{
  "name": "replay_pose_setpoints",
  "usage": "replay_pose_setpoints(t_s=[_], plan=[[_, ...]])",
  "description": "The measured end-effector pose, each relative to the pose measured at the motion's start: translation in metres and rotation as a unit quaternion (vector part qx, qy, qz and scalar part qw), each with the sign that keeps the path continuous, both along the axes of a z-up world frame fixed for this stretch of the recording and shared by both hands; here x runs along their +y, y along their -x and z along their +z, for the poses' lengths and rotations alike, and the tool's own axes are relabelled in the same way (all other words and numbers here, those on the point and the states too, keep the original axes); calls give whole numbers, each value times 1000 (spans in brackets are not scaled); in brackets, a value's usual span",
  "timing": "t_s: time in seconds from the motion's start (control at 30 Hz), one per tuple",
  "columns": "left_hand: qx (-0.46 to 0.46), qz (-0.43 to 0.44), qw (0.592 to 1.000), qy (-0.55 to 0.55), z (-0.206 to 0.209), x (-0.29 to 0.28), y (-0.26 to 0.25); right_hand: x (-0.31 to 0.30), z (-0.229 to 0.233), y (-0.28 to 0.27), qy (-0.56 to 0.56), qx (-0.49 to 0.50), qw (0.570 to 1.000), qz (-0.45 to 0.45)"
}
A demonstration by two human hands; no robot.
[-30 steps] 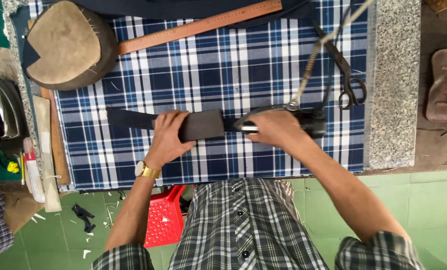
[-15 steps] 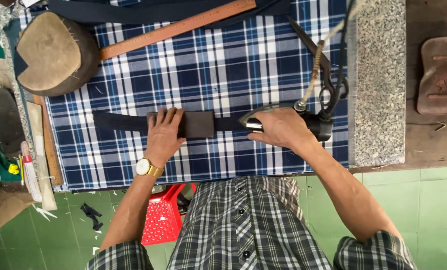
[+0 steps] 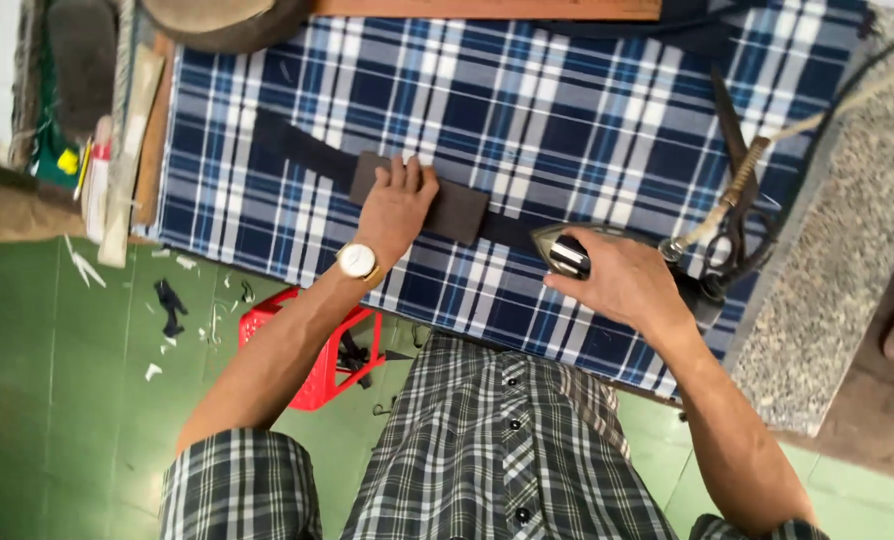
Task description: The person irons a long strip of dark fabric on a plaid-covered worktable using a steam iron and a wooden pressing block. They repeatedly fold, press, and trim the fabric with scissors, then iron again to set the folds.
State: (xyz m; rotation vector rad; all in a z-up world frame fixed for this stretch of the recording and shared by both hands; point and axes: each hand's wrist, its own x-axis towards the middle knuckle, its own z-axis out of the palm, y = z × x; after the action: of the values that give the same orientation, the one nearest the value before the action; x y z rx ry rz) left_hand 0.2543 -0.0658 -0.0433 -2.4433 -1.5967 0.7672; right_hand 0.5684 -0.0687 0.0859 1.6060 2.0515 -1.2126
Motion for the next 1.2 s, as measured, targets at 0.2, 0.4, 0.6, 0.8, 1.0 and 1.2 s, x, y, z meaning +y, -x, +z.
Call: replay_pose_setpoints(t_s=[0.2, 0.4, 0.6, 0.8, 1.0, 1.2], plan=[[-30, 2, 999, -24, -12, -1, 7, -4, 1, 3, -26, -18, 999, 11], [-32, -18, 999, -12, -12, 3, 15, -1, 6, 5, -48, -5, 998, 25], [-121, -25, 990, 63, 26, 10, 24, 4, -35, 24, -122, 57, 989, 60], [-84, -38, 994, 61, 28, 13, 24, 12, -62, 49, -168, 136, 974, 64], [-100, -39, 992, 73, 25, 13, 28, 16, -70, 44, -171, 158, 971, 57], [-92, -24, 992, 81, 24, 12, 28, 16, -64, 44, -161, 168, 971, 49]])
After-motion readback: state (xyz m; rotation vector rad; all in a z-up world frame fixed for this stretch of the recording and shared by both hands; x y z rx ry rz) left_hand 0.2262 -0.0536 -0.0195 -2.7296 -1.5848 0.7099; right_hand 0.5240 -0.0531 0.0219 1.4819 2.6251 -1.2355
